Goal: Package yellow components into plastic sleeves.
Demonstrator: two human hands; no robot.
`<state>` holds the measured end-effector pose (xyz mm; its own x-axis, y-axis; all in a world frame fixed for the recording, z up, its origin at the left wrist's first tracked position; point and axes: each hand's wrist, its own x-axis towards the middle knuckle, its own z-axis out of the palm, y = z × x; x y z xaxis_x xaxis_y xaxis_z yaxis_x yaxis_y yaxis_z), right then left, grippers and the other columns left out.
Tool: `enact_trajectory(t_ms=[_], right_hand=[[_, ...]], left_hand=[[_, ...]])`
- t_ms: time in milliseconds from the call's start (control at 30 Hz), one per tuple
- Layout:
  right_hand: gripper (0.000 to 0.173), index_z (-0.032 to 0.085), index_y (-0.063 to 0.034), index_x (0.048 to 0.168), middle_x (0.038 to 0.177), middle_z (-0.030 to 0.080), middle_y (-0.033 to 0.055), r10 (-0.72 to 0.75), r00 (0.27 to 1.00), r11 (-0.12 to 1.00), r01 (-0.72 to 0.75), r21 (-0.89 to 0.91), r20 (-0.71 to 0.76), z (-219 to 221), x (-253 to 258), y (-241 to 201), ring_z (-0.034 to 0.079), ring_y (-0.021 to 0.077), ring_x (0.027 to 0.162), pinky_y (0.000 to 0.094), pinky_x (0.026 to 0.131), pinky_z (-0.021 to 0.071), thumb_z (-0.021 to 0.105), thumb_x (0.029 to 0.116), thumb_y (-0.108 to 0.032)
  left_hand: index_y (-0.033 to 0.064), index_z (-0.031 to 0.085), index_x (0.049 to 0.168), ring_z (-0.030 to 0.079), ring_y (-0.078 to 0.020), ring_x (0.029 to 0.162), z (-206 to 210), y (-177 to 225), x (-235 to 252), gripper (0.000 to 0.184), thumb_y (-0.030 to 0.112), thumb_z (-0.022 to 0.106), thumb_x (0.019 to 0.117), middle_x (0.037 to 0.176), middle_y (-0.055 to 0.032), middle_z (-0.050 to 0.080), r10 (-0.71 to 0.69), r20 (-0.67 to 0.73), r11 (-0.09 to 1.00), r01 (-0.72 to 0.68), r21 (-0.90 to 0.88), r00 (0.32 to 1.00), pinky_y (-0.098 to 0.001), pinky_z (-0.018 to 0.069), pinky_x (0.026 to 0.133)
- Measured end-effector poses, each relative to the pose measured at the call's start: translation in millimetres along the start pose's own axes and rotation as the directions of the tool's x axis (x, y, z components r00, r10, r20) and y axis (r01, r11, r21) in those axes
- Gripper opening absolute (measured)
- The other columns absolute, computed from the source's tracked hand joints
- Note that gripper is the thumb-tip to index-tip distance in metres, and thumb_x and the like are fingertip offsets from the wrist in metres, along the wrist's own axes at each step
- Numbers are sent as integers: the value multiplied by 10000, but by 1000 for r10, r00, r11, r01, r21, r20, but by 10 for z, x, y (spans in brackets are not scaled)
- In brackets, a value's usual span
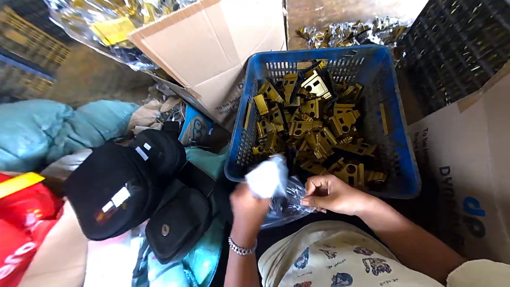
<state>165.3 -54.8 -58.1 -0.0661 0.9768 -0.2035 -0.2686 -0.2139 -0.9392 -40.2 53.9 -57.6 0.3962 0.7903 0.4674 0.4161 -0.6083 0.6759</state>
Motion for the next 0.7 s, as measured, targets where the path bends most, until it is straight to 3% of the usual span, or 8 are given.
enact_trajectory(t_ms=[67, 133, 233, 367, 433, 500, 567, 700], right_hand=[[203, 607, -163, 801, 705, 667, -136, -95, 993, 995, 94, -13, -65, 41, 28, -46, 599, -55, 576, 125, 542, 504, 769, 850, -51], [244, 596, -123, 736, 714, 631, -119, -207, 976, 971, 197, -135, -62, 146, 81, -70, 561, -81, 619, 103, 571, 466, 831, 782, -78], [199, 643, 65, 715, 710, 650, 71, -252, 930, 871, 338, -356, 267, 220, 171, -196, 546, -9, 655, 141, 592, 420, 822, 720, -24], [226, 618, 10, 743, 713, 598, 17, -105, 979, 846, 180, -502, 174, -13, 490, -413, 535, 27, 665, 212, 623, 440, 808, 802, -96], [175, 681, 18, 959, 864, 673, 85, -25, 1000, 790, 22, -613, 4, -201, 830, -404, 633, 131, 773, 322, 731, 542, 773, 894, -116], [307, 660, 6, 1234, 1201, 687, 170, 127, 992, 492, -59, -869, 4, -297, 1193, -242, 658, 295, 1121, 496, 995, 516, 710, 940, -66], [453, 605, 74, 1331, 1370, 590, 266, 399, 913, 114, 48, -992, 90, -271, 1420, 37, 465, 465, 1354, 691, 1129, 281, 690, 891, 10], [268, 646, 137, 1200, 1383, 564, 297, 495, 844, -138, 313, -940, 209, -228, 1433, 311, 461, 491, 1342, 625, 1158, 248, 487, 988, 99]], left_hand=[[-134, 634, 1025, 714, -63, 787, -46, -74, 62, 270, 125, 641, 946, 872, -50, 725, -112, -114, 984, 94, -154, 987, -263, 608, 762], [56, 639, 1128, 697, -7, 843, -110, 152, -9, 304, 210, 761, 896, 949, 94, 730, -194, 175, 801, 259, -540, 965, -228, 605, 792], [174, 659, 1073, 674, 23, 844, -73, 329, -216, 436, 176, 914, 719, 918, 148, 711, -124, 501, 601, 467, -649, 856, -206, 589, 792], [147, 669, 1023, 650, 43, 891, -209, -52, -285, 275, 147, 836, 804, 929, 135, 690, -107, 209, 839, 201, -506, 972, -195, 569, 845], [14, 636, 995, 650, 31, 876, -253, -213, -230, 242, 59, 750, 786, 897, 88, 679, -140, 0, 909, 128, -396, 990, -198, 567, 836], [-10, 617, 1049, 671, -7, 898, -293, -237, -149, 229, 0, 689, 832, 945, 71, 706, -184, -77, 901, 138, -410, 980, -220, 579, 836], [-8, 620, 1049, 682, -26, 845, -242, -139, -75, 198, -1, 683, 861, 933, 57, 720, -239, -132, 876, 155, -456, 962, -227, 591, 771], [-9, 622, 975, 672, 17, 826, -76, 23, 42, 257, 59, 792, 795, 856, 78, 692, -299, -250, 889, 174, -423, 921, -196, 587, 799]])
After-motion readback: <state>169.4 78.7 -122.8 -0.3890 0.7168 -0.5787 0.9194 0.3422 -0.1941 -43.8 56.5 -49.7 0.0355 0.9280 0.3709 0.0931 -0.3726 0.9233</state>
